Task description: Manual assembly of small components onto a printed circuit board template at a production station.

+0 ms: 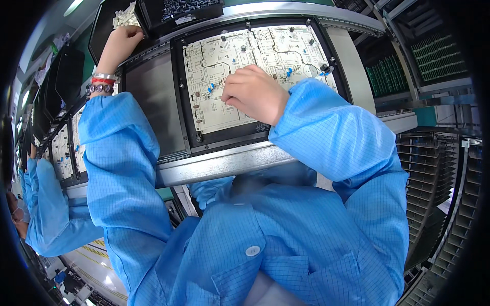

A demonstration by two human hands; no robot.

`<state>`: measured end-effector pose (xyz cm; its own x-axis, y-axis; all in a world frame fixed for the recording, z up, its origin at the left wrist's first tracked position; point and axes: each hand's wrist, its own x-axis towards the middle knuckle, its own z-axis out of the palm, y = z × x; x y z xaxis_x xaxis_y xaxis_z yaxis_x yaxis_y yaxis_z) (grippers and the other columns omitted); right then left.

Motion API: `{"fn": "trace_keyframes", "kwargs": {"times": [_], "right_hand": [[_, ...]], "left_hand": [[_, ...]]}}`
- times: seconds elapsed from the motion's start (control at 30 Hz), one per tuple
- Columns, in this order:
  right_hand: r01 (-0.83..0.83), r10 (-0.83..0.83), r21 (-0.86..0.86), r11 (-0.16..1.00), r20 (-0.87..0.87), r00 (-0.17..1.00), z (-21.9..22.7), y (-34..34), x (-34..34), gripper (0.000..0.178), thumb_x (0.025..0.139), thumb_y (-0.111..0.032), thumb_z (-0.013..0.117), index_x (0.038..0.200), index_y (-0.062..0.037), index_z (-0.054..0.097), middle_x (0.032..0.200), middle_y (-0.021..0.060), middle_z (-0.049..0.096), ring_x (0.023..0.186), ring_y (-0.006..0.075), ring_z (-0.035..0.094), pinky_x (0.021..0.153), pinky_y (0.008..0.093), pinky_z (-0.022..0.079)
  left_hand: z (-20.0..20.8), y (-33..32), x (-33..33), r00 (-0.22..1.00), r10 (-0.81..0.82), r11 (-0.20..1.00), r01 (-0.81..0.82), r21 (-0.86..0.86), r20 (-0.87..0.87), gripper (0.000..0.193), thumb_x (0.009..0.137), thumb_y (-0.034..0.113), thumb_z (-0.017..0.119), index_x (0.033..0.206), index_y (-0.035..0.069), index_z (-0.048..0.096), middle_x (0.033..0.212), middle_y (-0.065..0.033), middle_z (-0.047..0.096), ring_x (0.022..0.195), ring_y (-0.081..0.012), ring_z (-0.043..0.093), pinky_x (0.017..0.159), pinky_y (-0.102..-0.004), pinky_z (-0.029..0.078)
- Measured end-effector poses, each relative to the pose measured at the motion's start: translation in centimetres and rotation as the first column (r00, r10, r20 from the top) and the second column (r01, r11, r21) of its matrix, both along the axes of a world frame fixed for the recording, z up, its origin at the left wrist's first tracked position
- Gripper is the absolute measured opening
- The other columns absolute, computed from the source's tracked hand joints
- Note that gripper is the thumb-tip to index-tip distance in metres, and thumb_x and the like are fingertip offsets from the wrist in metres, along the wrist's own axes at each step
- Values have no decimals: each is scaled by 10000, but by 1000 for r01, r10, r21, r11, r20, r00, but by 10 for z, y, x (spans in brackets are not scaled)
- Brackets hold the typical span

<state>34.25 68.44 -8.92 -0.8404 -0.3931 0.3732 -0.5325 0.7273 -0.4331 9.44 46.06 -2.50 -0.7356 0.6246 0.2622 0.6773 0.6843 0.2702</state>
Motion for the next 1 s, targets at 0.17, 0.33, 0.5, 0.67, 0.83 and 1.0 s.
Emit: {"fn": "trace_keyframes", "kwargs": {"times": [0.17,0.33,0.5,0.67,0.83,1.0], "right_hand": [[38,-15,103,994,-218,976,-3,-5,1,112,682,-57,650,775,-78,591,805,25,541,808,207,528,813,332,415],[32,32,193,981,-318,947,-3,-10,1,119,654,-42,617,764,-71,583,792,22,525,793,192,525,857,348,421],[57,12,196,979,-332,943,-4,-7,2,109,658,-39,612,760,-65,581,794,25,523,791,188,523,895,364,414],[12,38,166,986,-293,955,-6,-6,0,100,671,-38,619,760,-63,582,802,31,521,798,192,522,905,371,409],[38,39,219,975,-336,941,-5,-6,1,91,669,-47,600,758,-53,581,781,33,514,795,184,521,920,383,403],[36,161,473,880,-369,916,7,-14,14,145,675,-70,572,814,-34,598,774,33,515,793,173,522,956,406,391]], "left_hand": [[13,-8,17,995,-52,999,50,21,85,293,747,240,595,924,16,658,820,-148,661,754,-265,638,731,-328,482],[12,-9,21,980,-199,980,199,29,-1,231,754,131,637,954,16,631,826,-122,658,757,-240,638,705,-308,486],[12,0,30,998,-56,998,56,34,-2,204,793,116,640,969,12,628,824,-104,655,771,-159,631,715,-260,487],[15,2,46,1000,-20,924,10,383,22,205,780,130,656,943,6,649,794,-88,672,721,-148,640,679,-246,485],[44,34,110,939,-190,713,-69,698,286,224,820,123,629,1003,-5,642,902,-56,659,800,-86,592,727,-206,456],[34,55,136,754,-462,559,-161,813,467,204,806,102,632,980,-3,656,871,-61,663,772,-103,607,722,-211,467]]}}
